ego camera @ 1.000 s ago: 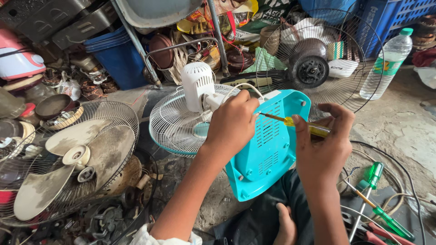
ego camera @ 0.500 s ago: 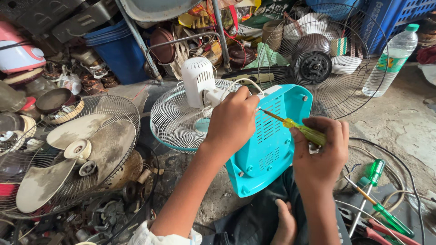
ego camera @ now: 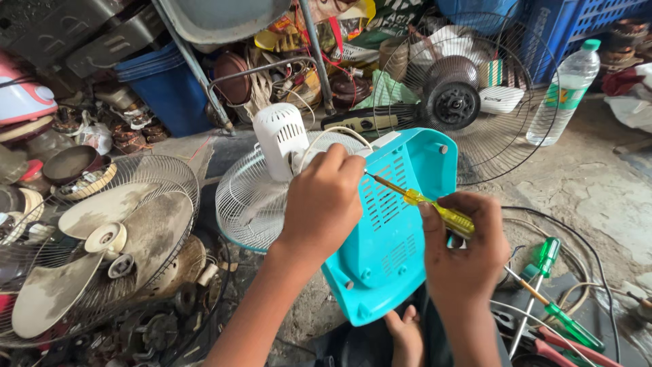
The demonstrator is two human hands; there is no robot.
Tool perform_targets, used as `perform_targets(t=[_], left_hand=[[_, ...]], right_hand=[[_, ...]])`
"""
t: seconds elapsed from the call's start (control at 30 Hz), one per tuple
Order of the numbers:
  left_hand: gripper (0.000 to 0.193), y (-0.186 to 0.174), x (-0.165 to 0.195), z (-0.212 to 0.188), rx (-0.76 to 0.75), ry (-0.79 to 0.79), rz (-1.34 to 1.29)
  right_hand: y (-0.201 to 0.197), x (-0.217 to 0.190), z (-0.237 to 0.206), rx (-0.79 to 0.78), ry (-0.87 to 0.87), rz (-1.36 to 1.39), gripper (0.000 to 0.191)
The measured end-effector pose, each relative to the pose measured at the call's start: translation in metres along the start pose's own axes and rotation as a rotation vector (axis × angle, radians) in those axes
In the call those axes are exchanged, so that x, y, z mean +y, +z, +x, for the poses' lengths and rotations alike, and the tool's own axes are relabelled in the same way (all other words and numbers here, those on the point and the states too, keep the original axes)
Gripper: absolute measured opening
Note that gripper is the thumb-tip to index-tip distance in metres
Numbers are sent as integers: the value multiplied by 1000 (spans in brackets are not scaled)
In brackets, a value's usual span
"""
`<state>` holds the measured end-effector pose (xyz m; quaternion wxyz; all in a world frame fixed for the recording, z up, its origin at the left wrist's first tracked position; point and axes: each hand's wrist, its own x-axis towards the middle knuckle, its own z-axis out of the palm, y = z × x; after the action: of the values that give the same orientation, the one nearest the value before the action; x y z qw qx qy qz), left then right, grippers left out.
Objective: The person sits on the floor repairing a pedestal fan. They hold the white fan housing with exposed wiring and speed-control component, route the power cord, then fit the teal rear cover onto the housing and drive screws into it using a screwdriver.
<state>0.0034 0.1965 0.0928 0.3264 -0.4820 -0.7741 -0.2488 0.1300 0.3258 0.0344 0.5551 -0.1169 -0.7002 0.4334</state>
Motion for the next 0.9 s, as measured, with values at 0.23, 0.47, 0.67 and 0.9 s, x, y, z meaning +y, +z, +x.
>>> perform_targets(t=[0.23,0.47,0.67,0.9], left_hand=[[23,-12,28,-2,10,-50,-201],[29,-8,35,-3,22,-91,-251],[28,-4,32,-2,-25,-86,-288],[38,2,32,-5,30,-54,-247]], right_hand=[[-35,-17,22,-71,-231,-56,38],[-51,-6,6,-103,-276,-202,45],[-44,-26,0,-120,85,-264,40],[-77,7,39,-386,-748,-659,30]])
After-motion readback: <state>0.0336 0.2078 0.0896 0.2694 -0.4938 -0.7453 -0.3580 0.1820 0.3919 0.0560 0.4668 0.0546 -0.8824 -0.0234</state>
